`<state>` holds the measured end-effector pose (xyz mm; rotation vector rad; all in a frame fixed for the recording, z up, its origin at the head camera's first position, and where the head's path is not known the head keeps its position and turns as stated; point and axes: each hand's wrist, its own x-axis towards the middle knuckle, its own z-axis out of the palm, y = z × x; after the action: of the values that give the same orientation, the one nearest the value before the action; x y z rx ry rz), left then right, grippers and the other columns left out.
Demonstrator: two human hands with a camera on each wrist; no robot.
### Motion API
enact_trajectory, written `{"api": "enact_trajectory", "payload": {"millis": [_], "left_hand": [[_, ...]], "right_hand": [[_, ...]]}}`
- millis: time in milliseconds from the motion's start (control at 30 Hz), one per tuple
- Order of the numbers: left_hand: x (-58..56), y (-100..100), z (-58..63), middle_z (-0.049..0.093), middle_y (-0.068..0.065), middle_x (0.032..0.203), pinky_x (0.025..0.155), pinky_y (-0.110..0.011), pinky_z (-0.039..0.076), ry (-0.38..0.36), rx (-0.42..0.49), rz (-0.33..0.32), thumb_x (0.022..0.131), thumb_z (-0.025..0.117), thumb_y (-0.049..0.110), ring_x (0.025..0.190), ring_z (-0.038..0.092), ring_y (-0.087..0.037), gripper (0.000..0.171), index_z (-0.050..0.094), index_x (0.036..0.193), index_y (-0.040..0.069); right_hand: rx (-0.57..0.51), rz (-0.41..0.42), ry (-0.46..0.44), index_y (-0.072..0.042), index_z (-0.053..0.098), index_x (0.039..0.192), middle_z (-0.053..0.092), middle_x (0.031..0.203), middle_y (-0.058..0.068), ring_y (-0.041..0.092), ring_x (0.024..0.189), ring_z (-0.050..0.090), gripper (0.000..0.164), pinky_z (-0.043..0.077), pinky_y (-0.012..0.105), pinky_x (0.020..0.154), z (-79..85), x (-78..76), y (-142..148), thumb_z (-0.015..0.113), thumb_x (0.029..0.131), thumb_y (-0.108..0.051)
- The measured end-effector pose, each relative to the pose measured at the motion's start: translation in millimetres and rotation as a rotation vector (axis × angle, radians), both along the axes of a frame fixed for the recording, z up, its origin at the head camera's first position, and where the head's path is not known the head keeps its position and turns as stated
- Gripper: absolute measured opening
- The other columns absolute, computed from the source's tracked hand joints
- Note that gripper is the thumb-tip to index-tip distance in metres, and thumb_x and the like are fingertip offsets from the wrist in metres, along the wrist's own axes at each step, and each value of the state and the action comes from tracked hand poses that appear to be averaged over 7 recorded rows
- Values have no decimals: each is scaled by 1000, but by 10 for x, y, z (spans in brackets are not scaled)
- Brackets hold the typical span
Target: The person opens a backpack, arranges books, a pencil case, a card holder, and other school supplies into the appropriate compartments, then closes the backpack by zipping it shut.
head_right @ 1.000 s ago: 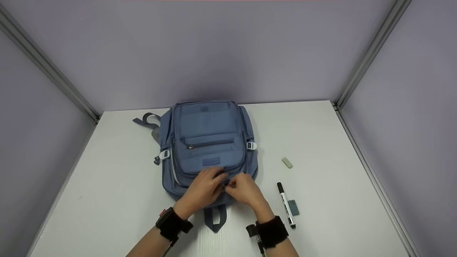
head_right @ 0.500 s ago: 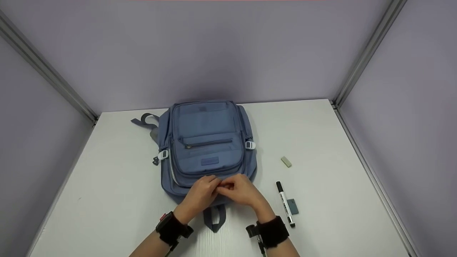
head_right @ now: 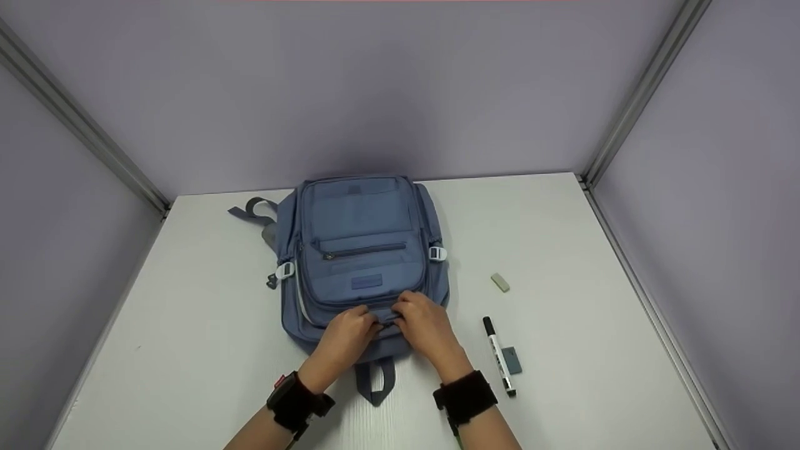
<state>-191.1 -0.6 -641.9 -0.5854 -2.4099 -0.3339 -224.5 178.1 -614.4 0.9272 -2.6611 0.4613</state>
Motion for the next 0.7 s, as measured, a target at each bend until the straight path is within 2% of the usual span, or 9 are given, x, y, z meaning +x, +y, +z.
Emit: {"api": "enact_trajectory", "payload": {"millis": [200, 367, 567, 700], "left_hand": [[-1, -2, 15, 52, -2, 65, 53, -30, 49, -17, -27, 9, 80, 80, 15, 56, 57, -18, 22, 65, 65, 9], [-1, -12, 12, 52, -1, 61, 51, -31, 48, 41, -15, 9, 77, 81, 17, 53, 56, -18, 25, 64, 59, 11], [-8, -15, 2, 54, 0, 60, 48, -32, 48, 95, 12, 9, 75, 83, 16, 51, 56, -18, 24, 66, 59, 11], [-14, -15, -10, 53, -1, 61, 48, -31, 48, 98, 13, -1, 77, 82, 17, 51, 56, -17, 25, 66, 60, 10]], "right_hand": [[50, 38, 33, -11, 78, 89, 63, 96, 1, 19, 87, 64, 14, 53, 36, 71, 7, -44, 8, 84, 77, -9], [28, 39, 125, -11, 76, 79, 62, 88, -1, 18, 79, 64, 10, 53, 35, 65, 19, -92, 40, 83, 76, -6], [41, 56, 81, -14, 78, 84, 61, 90, -3, 15, 78, 64, 10, 52, 34, 63, 20, -95, 67, 84, 77, -12], [52, 79, 120, -13, 79, 84, 61, 89, -2, 16, 77, 64, 10, 52, 34, 62, -14, -109, 35, 85, 76, -13]]}}
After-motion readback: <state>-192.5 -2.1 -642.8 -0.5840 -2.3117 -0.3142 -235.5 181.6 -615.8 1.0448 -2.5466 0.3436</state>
